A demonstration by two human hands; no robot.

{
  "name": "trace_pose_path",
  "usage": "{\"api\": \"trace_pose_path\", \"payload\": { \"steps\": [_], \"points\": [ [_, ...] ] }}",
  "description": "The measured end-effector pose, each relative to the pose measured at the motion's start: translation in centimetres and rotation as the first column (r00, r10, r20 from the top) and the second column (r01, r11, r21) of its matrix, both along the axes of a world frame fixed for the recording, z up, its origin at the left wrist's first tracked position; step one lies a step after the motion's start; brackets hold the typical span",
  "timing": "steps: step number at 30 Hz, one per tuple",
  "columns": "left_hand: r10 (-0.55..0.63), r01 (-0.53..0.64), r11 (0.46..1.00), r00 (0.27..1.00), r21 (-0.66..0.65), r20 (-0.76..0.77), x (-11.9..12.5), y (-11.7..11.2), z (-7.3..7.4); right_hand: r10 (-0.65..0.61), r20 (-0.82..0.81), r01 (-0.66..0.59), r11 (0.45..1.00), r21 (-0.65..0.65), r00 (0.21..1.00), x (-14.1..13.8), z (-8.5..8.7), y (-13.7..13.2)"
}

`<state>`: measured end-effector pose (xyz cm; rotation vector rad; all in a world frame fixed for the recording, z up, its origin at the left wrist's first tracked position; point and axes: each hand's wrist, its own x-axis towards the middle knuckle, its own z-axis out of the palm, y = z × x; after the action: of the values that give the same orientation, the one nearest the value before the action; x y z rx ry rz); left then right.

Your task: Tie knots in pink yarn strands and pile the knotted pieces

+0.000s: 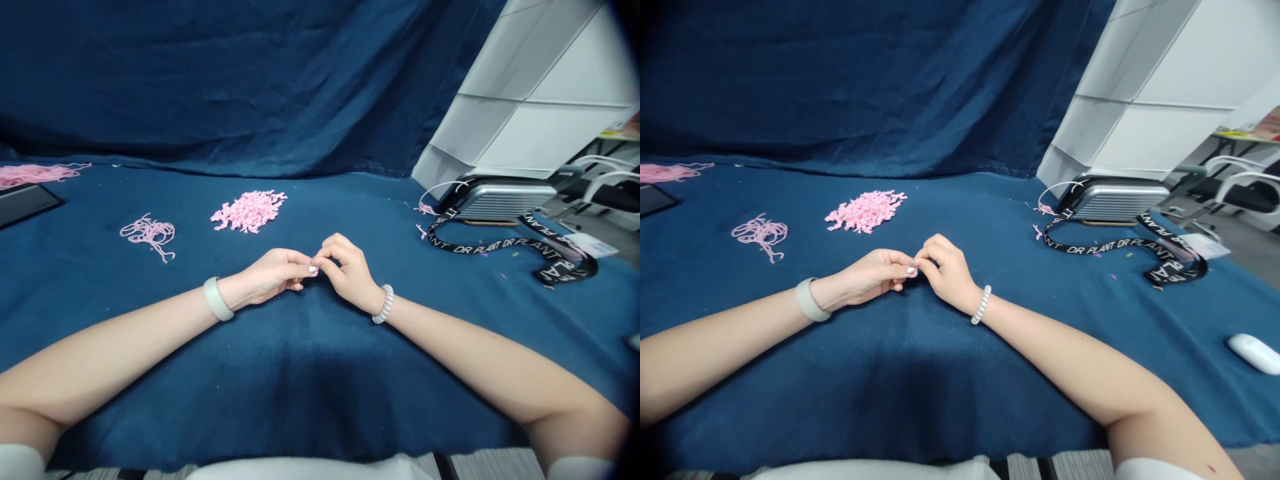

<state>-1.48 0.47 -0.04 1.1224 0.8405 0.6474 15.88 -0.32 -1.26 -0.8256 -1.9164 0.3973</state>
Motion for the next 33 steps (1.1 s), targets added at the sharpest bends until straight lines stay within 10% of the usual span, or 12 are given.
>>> {"api": "trace_pose_path", "payload": {
  "steps": [14, 21, 33],
  "points": [
    [0.205, -0.167, 0.977, 0.91, -0.133, 0.36, 0.13, 0.06, -0.3, -0.076, -0.051, 0.075, 0.997, -0.01, 0.996, 0.07, -0.12, 0.44],
    [0.065, -0.029, 0.991, 0.958, -0.13, 0.28, 0.4, -0.44, 0.25, -0.093, -0.07, 0.095, 0.995, 0.024, 0.993, 0.14, -0.08, 0.09],
    [0.141, -0.122, 0.988, 0.959, -0.094, 0.246, 0.38, -0.37, 0.13, -0.117, -0.082, 0.122, 0.991, 0.054, 0.99, 0.14, 0.0, 0.1]
  ]
}}
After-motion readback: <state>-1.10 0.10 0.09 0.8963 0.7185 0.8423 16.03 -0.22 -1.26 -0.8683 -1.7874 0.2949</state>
